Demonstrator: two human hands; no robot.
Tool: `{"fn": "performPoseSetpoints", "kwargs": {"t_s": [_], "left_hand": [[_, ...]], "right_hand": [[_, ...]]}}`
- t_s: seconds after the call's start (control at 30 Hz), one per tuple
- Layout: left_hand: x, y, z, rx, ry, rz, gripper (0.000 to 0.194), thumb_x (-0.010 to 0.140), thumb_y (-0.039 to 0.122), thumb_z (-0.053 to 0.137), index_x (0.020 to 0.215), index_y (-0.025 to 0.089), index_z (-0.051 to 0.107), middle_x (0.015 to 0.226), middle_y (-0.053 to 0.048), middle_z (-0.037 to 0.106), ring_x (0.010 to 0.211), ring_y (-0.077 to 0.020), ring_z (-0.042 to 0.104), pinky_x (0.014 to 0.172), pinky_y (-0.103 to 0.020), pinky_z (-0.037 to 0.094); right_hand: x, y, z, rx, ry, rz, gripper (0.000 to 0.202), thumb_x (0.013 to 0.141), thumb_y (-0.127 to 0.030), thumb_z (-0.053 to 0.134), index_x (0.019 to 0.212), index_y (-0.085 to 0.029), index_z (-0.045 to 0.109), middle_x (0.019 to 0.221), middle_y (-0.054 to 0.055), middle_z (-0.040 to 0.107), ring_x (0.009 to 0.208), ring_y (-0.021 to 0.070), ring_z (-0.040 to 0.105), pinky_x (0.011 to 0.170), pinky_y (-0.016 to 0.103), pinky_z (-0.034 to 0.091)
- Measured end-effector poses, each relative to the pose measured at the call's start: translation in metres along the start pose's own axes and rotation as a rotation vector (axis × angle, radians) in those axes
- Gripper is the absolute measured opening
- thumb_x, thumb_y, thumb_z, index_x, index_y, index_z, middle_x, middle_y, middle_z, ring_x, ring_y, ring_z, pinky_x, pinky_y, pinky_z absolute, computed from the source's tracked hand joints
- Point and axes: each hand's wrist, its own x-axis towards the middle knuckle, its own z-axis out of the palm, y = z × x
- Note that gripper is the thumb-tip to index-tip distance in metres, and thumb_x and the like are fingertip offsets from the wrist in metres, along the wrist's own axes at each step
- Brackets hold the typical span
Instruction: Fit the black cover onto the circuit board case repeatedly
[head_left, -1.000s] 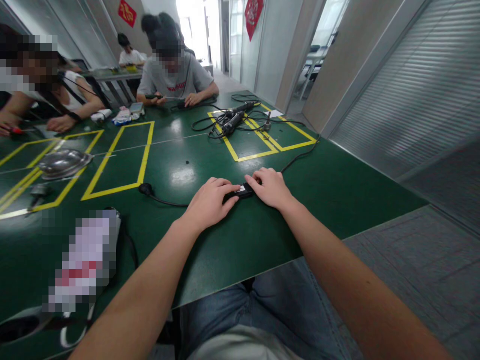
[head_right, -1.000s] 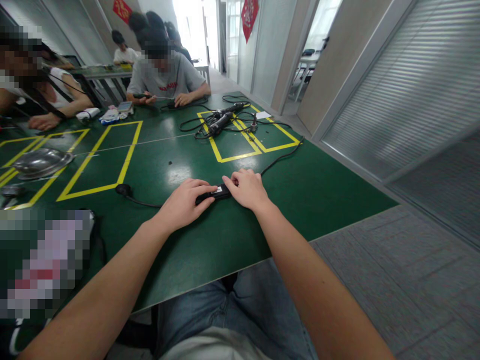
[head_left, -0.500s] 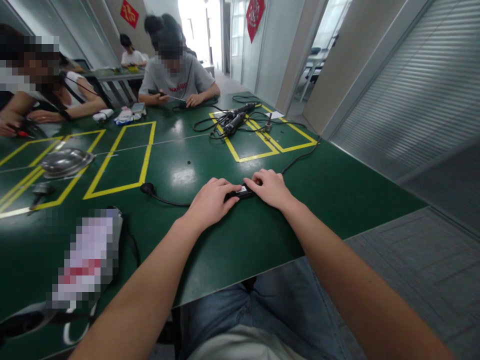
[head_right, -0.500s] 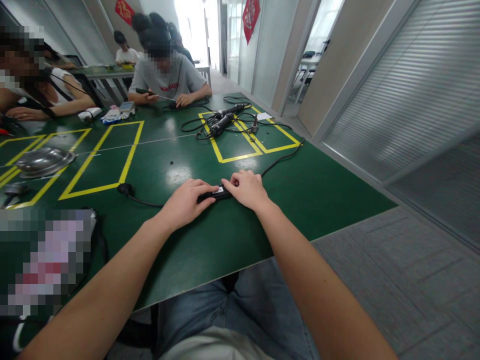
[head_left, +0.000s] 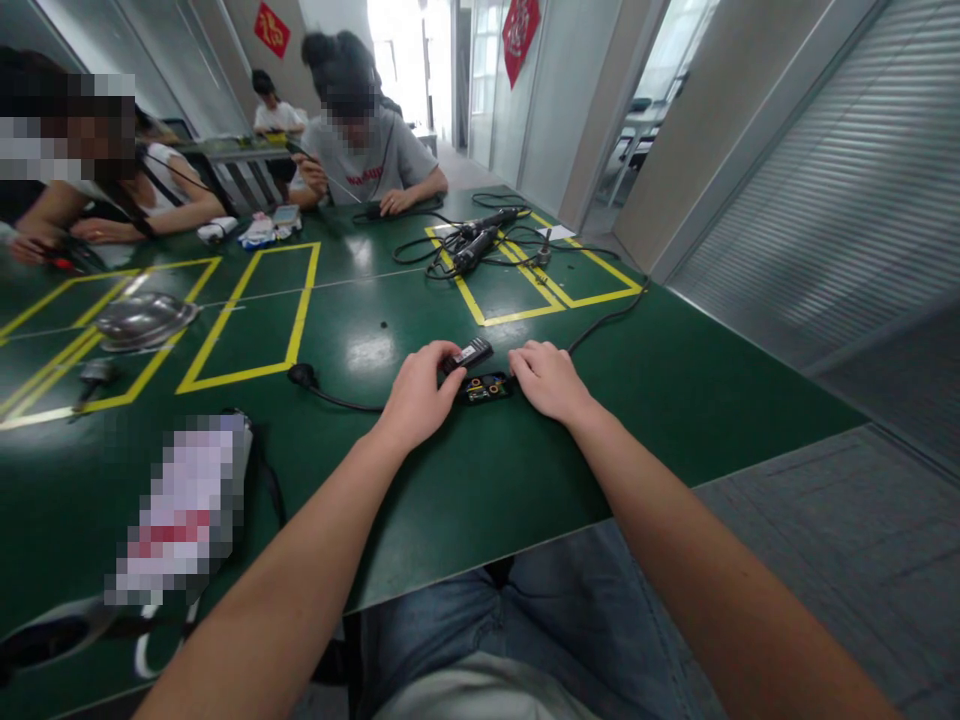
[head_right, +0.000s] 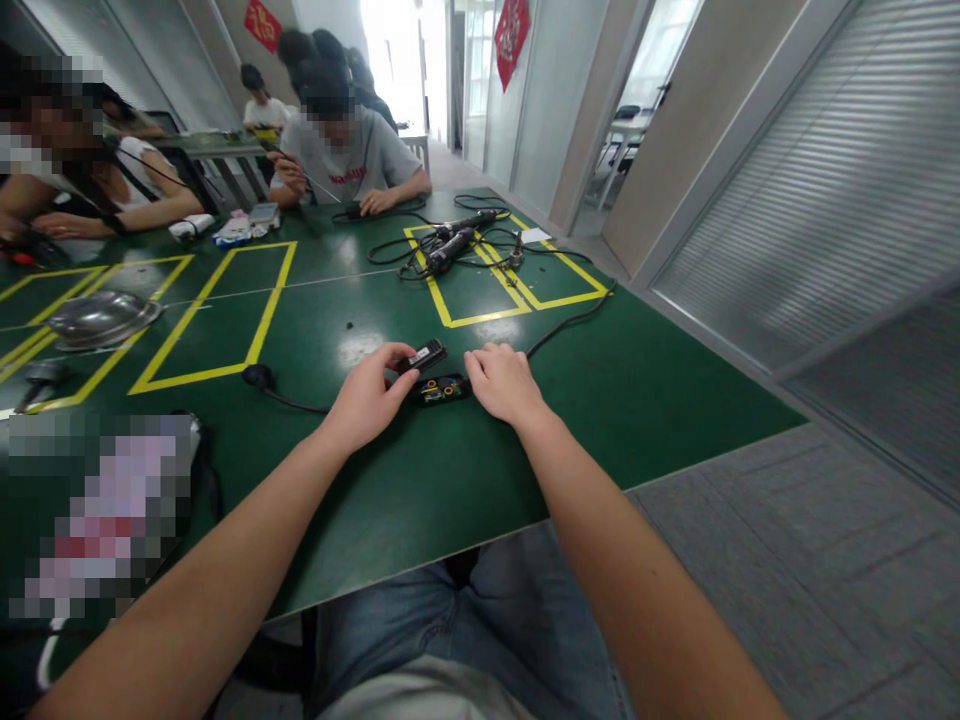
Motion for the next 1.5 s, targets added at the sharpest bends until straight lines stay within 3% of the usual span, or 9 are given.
{"fn": "performPoseSetpoints", "kwargs": {"t_s": [0.07, 0.17, 0.3, 0.37, 0.5, 0.6, 0.9, 1.27, 1.5], "left_hand": [[0.001, -0.002, -0.002, 0.111, 0.059, -0.09, 0.019, 0.101, 0.022, 0.067, 0.12, 0.021, 0.069, 0.118, -0.011, 0.076, 0.112, -0.0303, 0.07, 0.1, -0.047, 0.058], [0.001, -0.003, -0.005, 0.234, 0.021, -0.165, 0.016, 0.101, 0.023, 0.069, 0.117, 0.02, 0.068, 0.111, -0.012, 0.075, 0.112, -0.0326, 0.068, 0.1, -0.05, 0.057], [-0.002, 0.002, -0.007, 0.336, 0.051, -0.102, 0.011, 0.101, 0.023, 0.068, 0.109, 0.019, 0.074, 0.131, -0.014, 0.068, 0.126, -0.0323, 0.061, 0.111, -0.049, 0.052], [-0.004, 0.006, -0.009, 0.411, 0.051, -0.065, 0.016, 0.104, 0.028, 0.064, 0.105, 0.019, 0.077, 0.132, -0.015, 0.066, 0.123, -0.0325, 0.06, 0.108, -0.048, 0.053], [-0.008, 0.018, -0.012, 0.591, -0.109, -0.014, 0.036, 0.11, 0.035, 0.05, 0.105, 0.018, 0.081, 0.111, -0.015, 0.069, 0.112, -0.0338, 0.063, 0.098, -0.048, 0.055], [-0.01, 0.024, -0.013, 0.673, -0.195, -0.003, 0.041, 0.112, 0.038, 0.045, 0.112, 0.016, 0.08, 0.112, -0.017, 0.071, 0.115, -0.0356, 0.065, 0.098, -0.048, 0.055], [-0.007, 0.025, -0.013, 0.567, -0.247, -0.153, 0.044, 0.115, 0.044, 0.037, 0.125, 0.019, 0.072, 0.116, -0.014, 0.078, 0.107, -0.0348, 0.076, 0.087, -0.044, 0.059], [-0.007, 0.025, -0.015, 0.536, -0.249, -0.13, 0.042, 0.112, 0.04, 0.04, 0.119, 0.023, 0.078, 0.114, -0.011, 0.079, 0.104, -0.0323, 0.076, 0.087, -0.042, 0.06], [-0.006, 0.023, -0.016, 0.522, -0.208, -0.116, 0.042, 0.111, 0.041, 0.044, 0.108, 0.023, 0.081, 0.108, -0.013, 0.079, 0.096, -0.0323, 0.076, 0.083, -0.043, 0.059]], "right_hand": [[0.0, 0.0, 0.002, -0.001, 0.016, -0.008, 0.046, 0.114, -0.033, 0.038, 0.085, -0.022, 0.073, 0.104, 0.01, 0.072, 0.103, 0.0283, 0.062, 0.084, 0.038, 0.038], [0.0, 0.0, 0.004, -0.008, 0.039, -0.026, 0.045, 0.113, -0.035, 0.041, 0.084, -0.022, 0.073, 0.101, 0.01, 0.071, 0.101, 0.0282, 0.061, 0.083, 0.038, 0.038], [0.0, 0.0, 0.005, -0.019, 0.059, -0.037, 0.045, 0.113, -0.035, 0.043, 0.083, -0.022, 0.073, 0.098, 0.01, 0.071, 0.1, 0.0279, 0.06, 0.083, 0.038, 0.038], [-0.001, -0.001, 0.006, -0.025, 0.074, -0.037, 0.045, 0.113, -0.035, 0.042, 0.083, -0.022, 0.074, 0.098, 0.01, 0.071, 0.1, 0.0282, 0.06, 0.082, 0.039, 0.039], [-0.003, -0.003, 0.007, -0.052, 0.104, -0.038, 0.045, 0.112, -0.037, 0.044, 0.082, -0.022, 0.074, 0.098, 0.011, 0.071, 0.101, 0.0294, 0.06, 0.083, 0.04, 0.038], [-0.004, -0.005, 0.007, -0.064, 0.124, -0.042, 0.046, 0.112, -0.04, 0.046, 0.077, -0.022, 0.071, 0.094, 0.01, 0.07, 0.098, 0.0291, 0.059, 0.082, 0.041, 0.036], [-0.002, -0.007, 0.004, 0.011, 0.144, 0.01, 0.043, 0.111, -0.041, 0.049, 0.074, -0.023, 0.056, 0.082, 0.005, 0.066, 0.082, 0.0233, 0.058, 0.079, 0.038, 0.031], [-0.001, -0.003, 0.004, 0.039, 0.099, 0.006, 0.045, 0.112, -0.037, 0.042, 0.072, -0.023, 0.055, 0.082, 0.005, 0.069, 0.079, 0.0222, 0.059, 0.075, 0.036, 0.028], [0.002, -0.001, 0.006, 0.029, 0.12, 0.01, 0.048, 0.111, -0.044, 0.044, 0.069, -0.023, 0.054, 0.079, 0.005, 0.069, 0.076, 0.0225, 0.059, 0.076, 0.036, 0.032]]}}
